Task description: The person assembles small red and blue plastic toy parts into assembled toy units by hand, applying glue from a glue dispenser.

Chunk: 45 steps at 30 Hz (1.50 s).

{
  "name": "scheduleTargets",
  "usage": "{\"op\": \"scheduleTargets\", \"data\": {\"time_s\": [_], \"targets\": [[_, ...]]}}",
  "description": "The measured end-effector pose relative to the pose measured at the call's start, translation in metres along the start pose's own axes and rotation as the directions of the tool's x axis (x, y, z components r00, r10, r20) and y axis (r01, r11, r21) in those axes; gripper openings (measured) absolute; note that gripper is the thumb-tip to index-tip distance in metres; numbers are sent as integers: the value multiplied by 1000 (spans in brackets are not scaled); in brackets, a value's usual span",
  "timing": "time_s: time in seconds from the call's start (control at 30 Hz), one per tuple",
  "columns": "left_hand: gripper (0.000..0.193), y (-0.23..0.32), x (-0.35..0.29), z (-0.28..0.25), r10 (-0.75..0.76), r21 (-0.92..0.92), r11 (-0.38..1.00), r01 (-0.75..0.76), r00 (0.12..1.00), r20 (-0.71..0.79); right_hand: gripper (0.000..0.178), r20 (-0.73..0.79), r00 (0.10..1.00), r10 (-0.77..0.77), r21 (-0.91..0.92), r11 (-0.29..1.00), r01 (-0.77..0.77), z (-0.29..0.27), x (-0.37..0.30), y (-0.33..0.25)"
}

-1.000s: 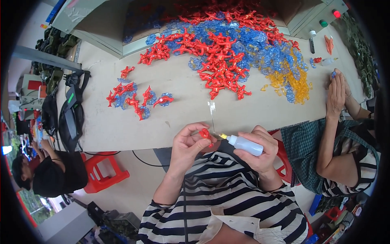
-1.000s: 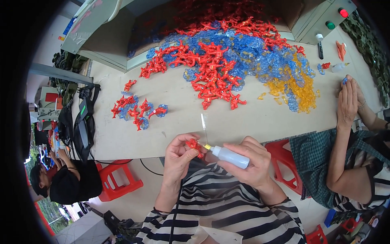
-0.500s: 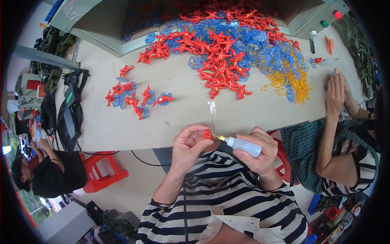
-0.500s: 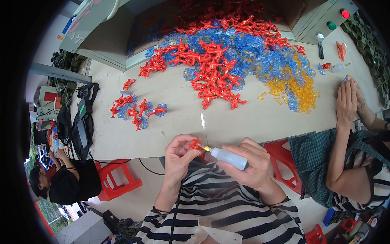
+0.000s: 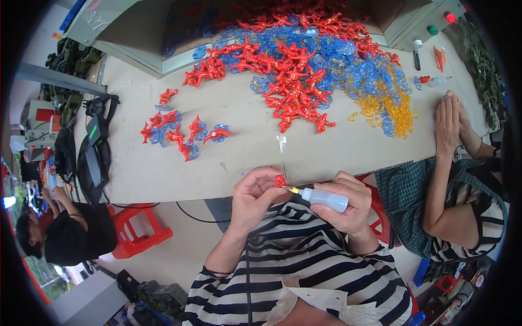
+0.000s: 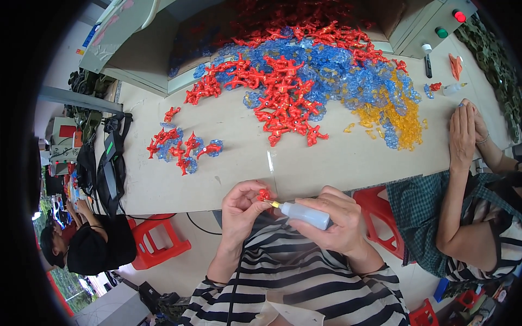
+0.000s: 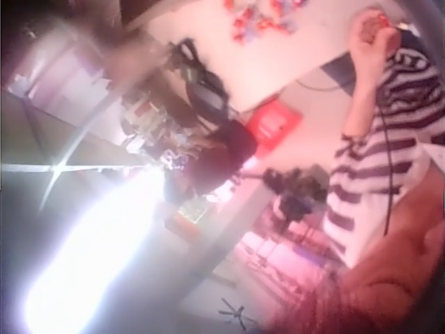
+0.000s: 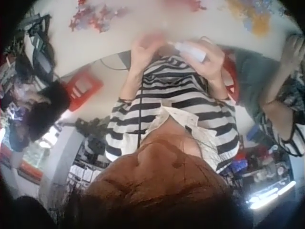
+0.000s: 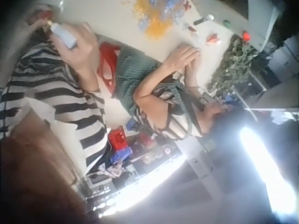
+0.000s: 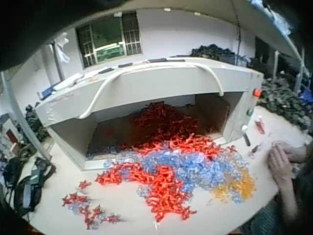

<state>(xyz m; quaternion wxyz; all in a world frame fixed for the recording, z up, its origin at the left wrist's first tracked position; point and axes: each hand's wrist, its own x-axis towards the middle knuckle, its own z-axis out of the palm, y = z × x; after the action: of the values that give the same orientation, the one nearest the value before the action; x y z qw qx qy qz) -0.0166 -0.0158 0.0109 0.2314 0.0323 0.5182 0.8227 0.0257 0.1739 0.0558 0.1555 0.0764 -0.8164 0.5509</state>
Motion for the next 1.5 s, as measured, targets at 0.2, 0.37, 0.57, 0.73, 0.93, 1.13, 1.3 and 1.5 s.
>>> {"op": "scheduleTargets", "data": {"time_s": [0.2,0.37,0.57,0.73,0.93,1.13,1.3,1.5], "targets": [[28,4,-2,4,-14,47,999,14,1000,-11,31,-68,987,144,72,988,-139,-15,-1,10],[31,9,-4,10,-46,18,999,47,998,-40,32,-62,959,278,125,955,-269,2,6,28],[32,3,-7,-1,-75,-1,997,75,997,-33,34,-111,983,147,-26,988,-151,26,22,41],[29,6,-6,-2,-86,-97,992,82,995,-46,29,-153,976,157,-33,986,-164,14,23,41],[26,6,-2,0,-103,-129,986,102,995,-3,23,-250,968,9,-427,897,-118,-27,76,66],[25,3,0,5,-109,-119,987,112,994,25,26,-214,957,195,-353,898,-262,-31,117,64],[25,4,-1,3,-135,-105,985,136,991,21,25,-124,962,242,-404,874,-271,-30,126,63],[25,4,-5,-1,-126,-124,984,125,992,-4,17,-169,945,279,-198,930,-310,-48,102,63]]}}
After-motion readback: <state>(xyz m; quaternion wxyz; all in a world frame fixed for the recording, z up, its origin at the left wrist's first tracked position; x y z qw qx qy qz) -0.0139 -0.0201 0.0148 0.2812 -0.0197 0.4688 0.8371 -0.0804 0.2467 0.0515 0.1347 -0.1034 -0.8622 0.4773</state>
